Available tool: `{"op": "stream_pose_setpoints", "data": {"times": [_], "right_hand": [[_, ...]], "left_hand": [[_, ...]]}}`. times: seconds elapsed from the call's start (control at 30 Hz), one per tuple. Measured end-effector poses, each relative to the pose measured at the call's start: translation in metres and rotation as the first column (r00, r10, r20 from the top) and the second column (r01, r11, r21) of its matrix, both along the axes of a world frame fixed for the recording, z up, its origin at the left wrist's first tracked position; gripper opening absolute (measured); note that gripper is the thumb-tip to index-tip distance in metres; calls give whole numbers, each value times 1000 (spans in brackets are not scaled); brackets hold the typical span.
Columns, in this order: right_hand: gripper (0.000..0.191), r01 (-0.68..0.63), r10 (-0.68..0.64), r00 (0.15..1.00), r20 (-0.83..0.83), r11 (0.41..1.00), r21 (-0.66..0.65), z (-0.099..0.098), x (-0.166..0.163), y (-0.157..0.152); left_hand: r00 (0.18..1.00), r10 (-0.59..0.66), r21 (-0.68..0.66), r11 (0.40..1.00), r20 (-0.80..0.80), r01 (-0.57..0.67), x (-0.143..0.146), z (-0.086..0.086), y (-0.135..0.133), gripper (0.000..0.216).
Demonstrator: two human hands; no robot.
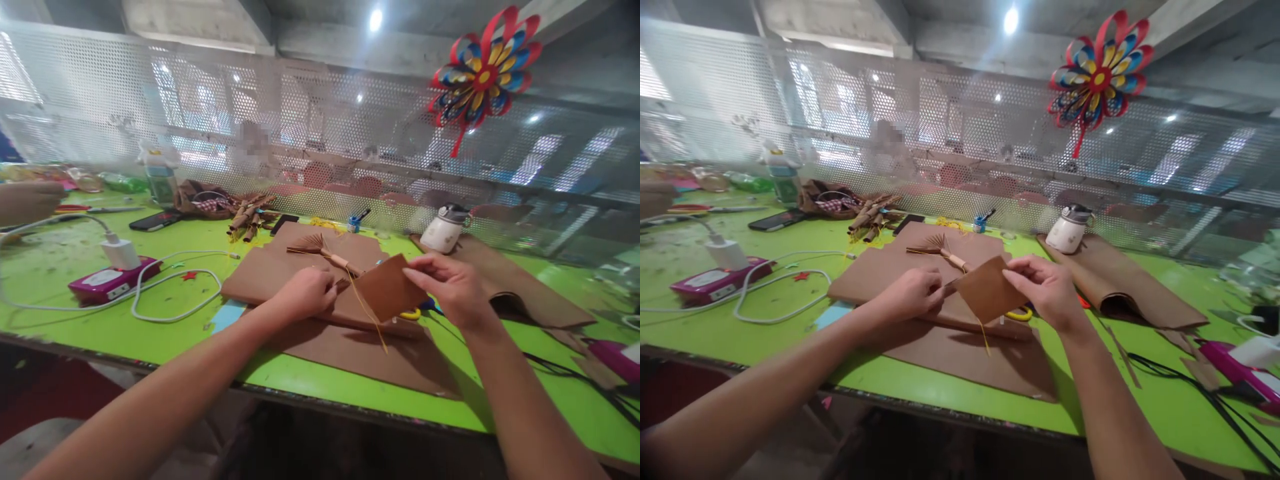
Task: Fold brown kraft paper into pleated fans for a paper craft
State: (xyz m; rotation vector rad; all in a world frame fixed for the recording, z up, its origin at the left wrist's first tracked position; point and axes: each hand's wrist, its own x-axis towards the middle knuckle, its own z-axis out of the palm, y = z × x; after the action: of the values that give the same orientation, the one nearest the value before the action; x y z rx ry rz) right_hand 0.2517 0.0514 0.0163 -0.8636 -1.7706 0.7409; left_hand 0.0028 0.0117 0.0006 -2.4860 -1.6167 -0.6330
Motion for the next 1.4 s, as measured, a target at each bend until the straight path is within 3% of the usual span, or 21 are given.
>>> {"op": "stream_pose_setpoints", "data": {"times": [0.1, 0.23, 0.53, 0.63, 0.73, 0.83, 0.93, 1.0, 1.1, 1.23, 1.4], "right_hand": [[15, 185, -175, 958, -229, 982, 23, -1, 5, 12], [16, 283, -250, 898, -361, 958, 39, -3, 8, 24], [16, 283, -256, 946, -197, 951, 122, -3, -4, 12], [17, 248, -229, 960, -164, 963, 108, -4, -6, 12], [19, 191, -180, 971, -155, 980, 58, -7, -10, 11], [20, 110, -119, 974, -194, 992, -54, -11, -21, 6], [23, -39, -32, 960, -279, 968, -248, -12, -36, -4], [26, -109, 1, 952, -307, 936, -335, -10, -46, -10], [29, -114, -17, 948, -318, 915, -388, -2, -59, -13], [30, -123, -11, 947, -321, 911, -394, 6, -72, -6], [25, -318, 120, 886, -447, 860, -399, 0, -80, 6]], "left_hand": [[993, -11, 38, 999, -120, 15, 7, -5, 3, 26], [970, -60, 4, 998, -234, 62, 16, -7, 11, 24], [963, -45, -69, 997, -264, 28, 24, 3, 22, 26], [983, -51, -170, 985, -174, 21, 13, 16, 17, 34], [988, -14, -292, 955, 157, 60, -1, 32, 18, 43], [853, -15, -292, 936, 522, 195, -9, 42, 21, 45], [593, -10, -299, 856, 805, 421, -7, 42, 17, 43], [448, 32, -305, 775, 894, 554, -4, 36, 11, 43], [358, 123, -333, 715, 925, 615, -2, 24, 5, 39], [211, 226, -307, 769, 951, 561, -1, 13, 6, 32], [34, 226, -220, 886, 974, 409, -2, 12, 9, 25]]}}
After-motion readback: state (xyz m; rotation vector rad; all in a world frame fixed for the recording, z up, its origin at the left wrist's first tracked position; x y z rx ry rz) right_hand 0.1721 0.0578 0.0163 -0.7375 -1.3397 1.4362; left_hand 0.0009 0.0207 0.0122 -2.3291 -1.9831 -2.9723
